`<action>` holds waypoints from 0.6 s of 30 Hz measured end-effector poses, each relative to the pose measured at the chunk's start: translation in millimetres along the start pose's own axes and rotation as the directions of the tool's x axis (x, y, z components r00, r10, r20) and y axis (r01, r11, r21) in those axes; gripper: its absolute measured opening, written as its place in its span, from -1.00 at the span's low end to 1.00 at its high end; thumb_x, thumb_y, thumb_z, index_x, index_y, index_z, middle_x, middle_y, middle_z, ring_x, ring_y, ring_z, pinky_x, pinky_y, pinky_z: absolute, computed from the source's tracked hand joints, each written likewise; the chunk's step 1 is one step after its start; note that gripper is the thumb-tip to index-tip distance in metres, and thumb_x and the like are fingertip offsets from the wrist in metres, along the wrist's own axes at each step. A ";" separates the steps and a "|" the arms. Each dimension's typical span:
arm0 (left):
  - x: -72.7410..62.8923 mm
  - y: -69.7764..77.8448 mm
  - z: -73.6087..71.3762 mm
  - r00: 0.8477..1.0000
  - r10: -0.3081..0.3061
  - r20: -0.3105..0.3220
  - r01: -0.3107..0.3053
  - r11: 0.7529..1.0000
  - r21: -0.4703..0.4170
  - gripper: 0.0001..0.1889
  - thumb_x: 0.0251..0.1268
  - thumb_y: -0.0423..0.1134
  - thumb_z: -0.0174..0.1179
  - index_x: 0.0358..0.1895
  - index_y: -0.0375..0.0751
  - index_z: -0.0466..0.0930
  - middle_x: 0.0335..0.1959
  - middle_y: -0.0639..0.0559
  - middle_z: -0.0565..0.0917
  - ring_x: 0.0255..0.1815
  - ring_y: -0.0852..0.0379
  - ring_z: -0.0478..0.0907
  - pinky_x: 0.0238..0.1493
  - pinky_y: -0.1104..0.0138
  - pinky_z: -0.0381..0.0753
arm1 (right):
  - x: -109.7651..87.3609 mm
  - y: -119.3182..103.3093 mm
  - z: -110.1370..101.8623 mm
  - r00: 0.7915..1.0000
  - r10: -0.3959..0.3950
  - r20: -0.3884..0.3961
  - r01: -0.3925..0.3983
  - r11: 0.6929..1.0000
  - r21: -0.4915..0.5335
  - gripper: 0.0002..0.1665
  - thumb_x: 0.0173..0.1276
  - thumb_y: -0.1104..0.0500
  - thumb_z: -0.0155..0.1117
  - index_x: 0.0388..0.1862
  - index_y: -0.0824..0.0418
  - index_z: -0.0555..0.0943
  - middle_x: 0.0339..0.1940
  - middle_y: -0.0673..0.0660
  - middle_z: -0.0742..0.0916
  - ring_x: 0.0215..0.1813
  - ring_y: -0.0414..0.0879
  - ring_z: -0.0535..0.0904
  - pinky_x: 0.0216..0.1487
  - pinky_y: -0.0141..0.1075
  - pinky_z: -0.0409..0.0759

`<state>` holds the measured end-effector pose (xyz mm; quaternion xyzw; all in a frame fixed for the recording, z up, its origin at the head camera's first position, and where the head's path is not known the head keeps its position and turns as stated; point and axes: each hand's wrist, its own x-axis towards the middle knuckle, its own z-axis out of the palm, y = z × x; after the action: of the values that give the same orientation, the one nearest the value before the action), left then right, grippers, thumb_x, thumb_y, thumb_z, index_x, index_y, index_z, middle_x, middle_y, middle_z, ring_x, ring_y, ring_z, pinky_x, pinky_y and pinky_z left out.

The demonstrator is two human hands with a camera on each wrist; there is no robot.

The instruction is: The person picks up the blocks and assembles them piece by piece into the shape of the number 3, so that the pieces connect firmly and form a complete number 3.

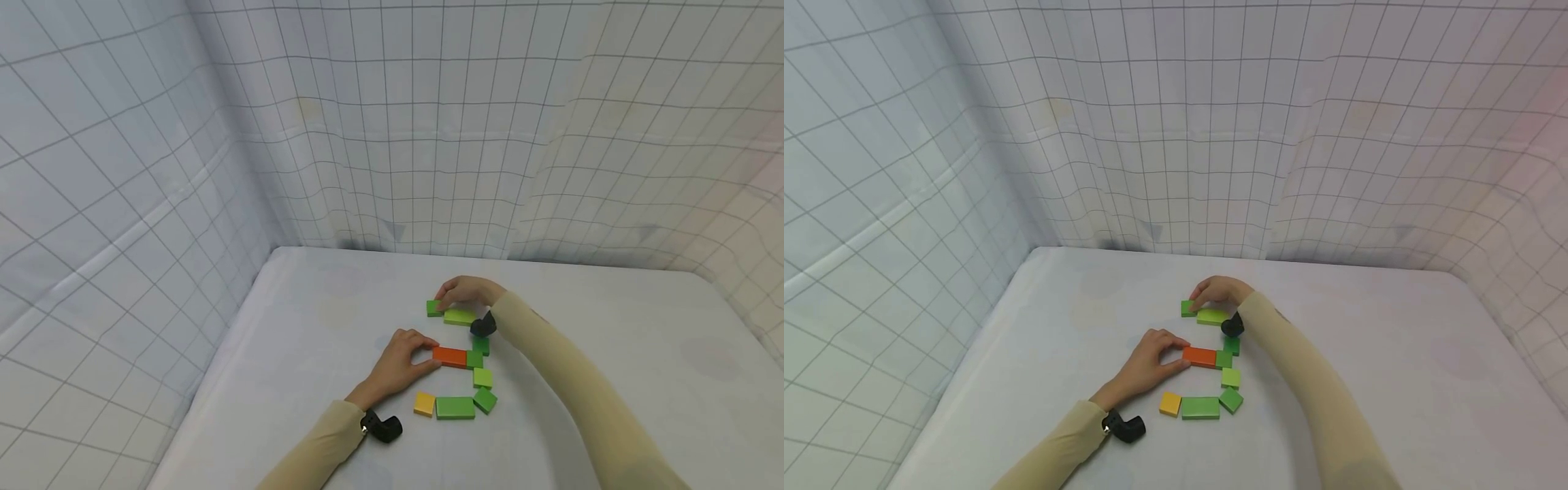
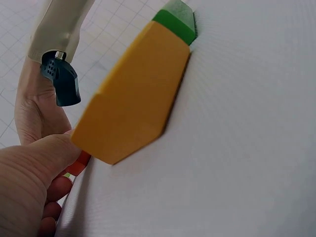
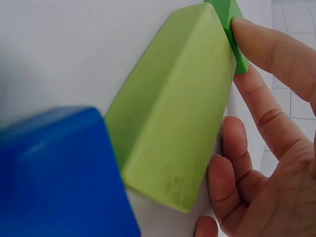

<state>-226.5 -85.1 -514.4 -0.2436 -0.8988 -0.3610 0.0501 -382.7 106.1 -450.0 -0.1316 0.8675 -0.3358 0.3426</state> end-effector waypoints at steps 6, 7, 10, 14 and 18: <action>0.1 0.5 -0.3 1.000 -0.002 -0.003 0.002 1.000 0.002 -0.67 0.21 -0.01 0.30 0.00 0.00 0.63 -0.17 0.22 0.53 -0.11 0.22 0.32 -0.04 0.31 0.35 | -2.0 0.3 0.1 1.000 -0.011 0.008 0.011 1.000 -0.020 -0.67 0.11 -0.03 0.42 -0.16 0.03 0.67 0.11 0.05 0.53 0.20 0.02 0.27 0.28 0.08 0.03; 0.1 0.6 -0.3 1.000 -0.003 -0.003 0.003 1.000 0.002 -0.67 0.21 -0.01 0.30 0.00 0.00 0.63 -0.17 0.22 0.53 -0.11 0.22 0.32 -0.04 0.30 0.35 | -1.9 0.4 0.1 1.000 -0.011 0.008 0.011 1.000 -0.023 -0.68 0.11 -0.04 0.42 -0.16 0.03 0.67 0.10 0.04 0.53 0.20 0.02 0.27 0.28 0.07 0.03; 0.2 1.0 -0.3 1.000 -0.003 -0.003 0.003 1.000 0.003 -0.67 0.21 -0.01 0.30 0.00 0.00 0.63 -0.17 0.22 0.53 -0.10 0.21 0.32 -0.04 0.30 0.36 | -1.1 0.9 0.1 1.000 -0.014 0.014 0.014 0.999 -0.029 -0.68 0.11 -0.04 0.42 -0.17 0.03 0.67 0.08 0.02 0.55 0.20 0.02 0.27 0.28 0.08 0.02; 0.3 0.9 0.0 1.000 -0.004 -0.002 0.004 1.000 0.009 -0.67 0.21 0.00 0.29 0.01 0.00 0.63 -0.17 0.22 0.53 -0.11 0.22 0.32 -0.05 0.31 0.36 | -0.5 1.5 0.1 1.000 -0.020 0.023 0.020 0.999 -0.030 -0.70 0.12 -0.03 0.42 -0.19 0.05 0.67 0.04 0.01 0.58 0.21 0.01 0.27 0.29 0.08 0.01; -0.2 0.4 0.5 1.000 -0.010 -0.001 0.010 1.000 0.008 -0.67 0.21 0.01 0.29 0.01 0.01 0.63 -0.18 0.23 0.53 -0.12 0.23 0.32 -0.06 0.32 0.36 | 0.0 2.6 0.5 0.999 -0.027 0.036 0.028 0.999 -0.019 -0.71 0.12 -0.01 0.43 -0.20 0.05 0.68 0.01 0.00 0.59 0.23 0.01 0.27 0.30 0.07 0.00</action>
<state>-226.0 -84.7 -514.6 -0.2388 -0.9014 -0.3576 0.0498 -382.3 107.8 -452.1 -0.1527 0.8626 -0.3298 0.3519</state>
